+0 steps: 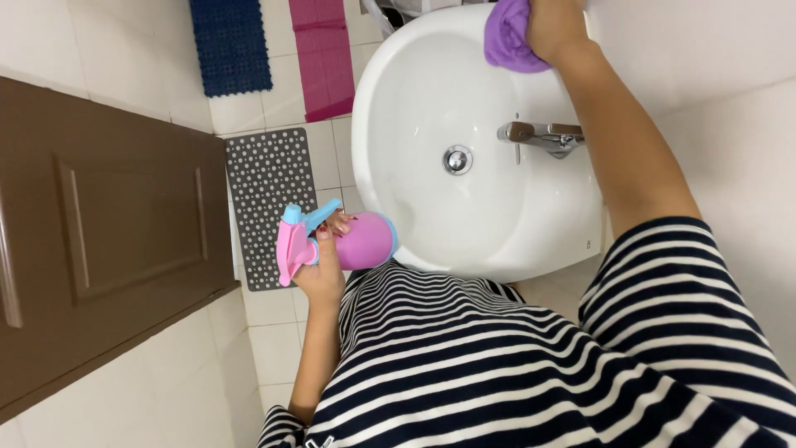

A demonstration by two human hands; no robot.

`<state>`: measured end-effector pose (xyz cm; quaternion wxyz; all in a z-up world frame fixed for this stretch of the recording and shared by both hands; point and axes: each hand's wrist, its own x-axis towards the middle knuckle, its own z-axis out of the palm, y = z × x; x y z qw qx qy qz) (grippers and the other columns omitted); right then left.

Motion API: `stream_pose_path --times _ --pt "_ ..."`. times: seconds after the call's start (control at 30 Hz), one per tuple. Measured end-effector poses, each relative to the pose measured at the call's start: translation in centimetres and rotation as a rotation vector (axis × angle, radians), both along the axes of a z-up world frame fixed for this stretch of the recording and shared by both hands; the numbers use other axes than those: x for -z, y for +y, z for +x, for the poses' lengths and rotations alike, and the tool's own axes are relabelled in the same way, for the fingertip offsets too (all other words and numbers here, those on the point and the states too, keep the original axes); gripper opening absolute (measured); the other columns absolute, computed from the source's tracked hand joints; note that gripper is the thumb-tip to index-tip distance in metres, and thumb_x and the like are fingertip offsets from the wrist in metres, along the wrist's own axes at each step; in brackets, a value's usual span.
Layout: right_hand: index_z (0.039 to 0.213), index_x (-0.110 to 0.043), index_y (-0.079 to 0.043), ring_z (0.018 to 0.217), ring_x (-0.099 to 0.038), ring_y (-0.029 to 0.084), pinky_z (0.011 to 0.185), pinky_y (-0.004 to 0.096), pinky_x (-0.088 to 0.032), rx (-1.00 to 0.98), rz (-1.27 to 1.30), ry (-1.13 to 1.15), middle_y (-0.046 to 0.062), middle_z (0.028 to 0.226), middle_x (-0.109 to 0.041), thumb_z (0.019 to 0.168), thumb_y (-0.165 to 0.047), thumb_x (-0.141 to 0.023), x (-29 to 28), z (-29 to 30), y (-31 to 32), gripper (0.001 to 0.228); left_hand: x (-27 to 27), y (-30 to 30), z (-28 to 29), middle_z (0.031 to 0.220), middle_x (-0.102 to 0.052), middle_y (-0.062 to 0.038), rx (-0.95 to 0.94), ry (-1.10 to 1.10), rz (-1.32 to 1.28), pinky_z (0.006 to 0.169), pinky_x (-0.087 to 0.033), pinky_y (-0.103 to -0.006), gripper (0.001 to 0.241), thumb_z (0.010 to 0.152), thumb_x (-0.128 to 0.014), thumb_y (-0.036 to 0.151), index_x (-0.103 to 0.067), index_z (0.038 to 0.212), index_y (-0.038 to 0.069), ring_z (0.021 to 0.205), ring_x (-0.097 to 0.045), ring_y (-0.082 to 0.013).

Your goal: Cleaning a bathroom sink using a spray bottle and a cloth.

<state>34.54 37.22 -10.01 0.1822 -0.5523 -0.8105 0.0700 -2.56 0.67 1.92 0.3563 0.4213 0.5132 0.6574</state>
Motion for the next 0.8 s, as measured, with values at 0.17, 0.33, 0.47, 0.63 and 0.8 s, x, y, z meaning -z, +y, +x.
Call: stream_pose_path --times 0.17,0.33,0.47,0.63,0.8 --pt "0.132 -0.061 -0.001 0.125 -0.059 0.045 0.108 0.055 -0.044 0.043 -0.343 0.156 0.028 0.130 -0.064 0.101 -0.016 -0.041 -2.7 -2.1 -1.7 0.040 0.8 1.2 0.0 0.098 -0.064 -0.015 0.015 -0.040 0.003 0.097 -0.061 -0.0487 0.018 0.111 -0.051 0.009 -0.055 0.116 -0.008 0.096 -0.067 -0.0261" --pt "0.164 0.001 -0.001 0.159 0.012 0.041 0.129 0.051 0.008 0.218 -0.704 -0.262 0.027 0.171 0.004 0.095 -0.076 -0.038 -6.6 -4.0 -3.5 0.109 0.6 1.8 0.4 0.098 -0.064 -0.014 0.103 -0.022 0.051 0.099 -0.061 -0.0482 0.018 0.113 -0.051 0.010 -0.056 0.117 -0.007 0.097 -0.067 -0.0255" --pt "0.160 0.005 0.002 0.152 0.016 0.048 0.124 0.054 0.006 0.248 -0.598 -0.218 0.034 0.166 0.009 0.091 -0.074 -0.041 -2.9 -0.6 -4.0 0.113 -0.6 2.2 0.3 0.095 -0.065 -0.013 0.107 0.029 0.006 0.095 -0.059 -0.0449 0.023 0.111 -0.052 0.012 -0.059 0.117 -0.009 0.096 -0.067 -0.0250" --pt "0.161 0.004 0.008 0.152 0.013 0.053 0.126 0.052 0.002 0.095 -0.483 -0.366 0.038 0.163 0.010 0.095 -0.069 -0.047 2.5 5.1 -5.2 0.113 -0.6 2.3 0.3 0.094 -0.064 -0.012 0.134 -0.047 0.005 0.098 -0.060 -0.0454 0.019 0.112 -0.052 0.010 -0.058 0.114 -0.008 0.095 -0.066 -0.0234" --pt "0.159 -0.014 0.008 0.155 0.006 0.046 0.125 0.046 -0.008 0.049 -0.673 -0.174 0.035 0.167 0.000 0.091 -0.060 -0.055 1.3 9.5 -9.2 0.105 0.2 2.2 -0.2 0.096 -0.064 -0.012 0.167 -0.070 0.044 0.099 -0.059 -0.0468 0.017 0.111 -0.051 0.009 -0.057 0.113 -0.007 0.097 -0.066 -0.0240"
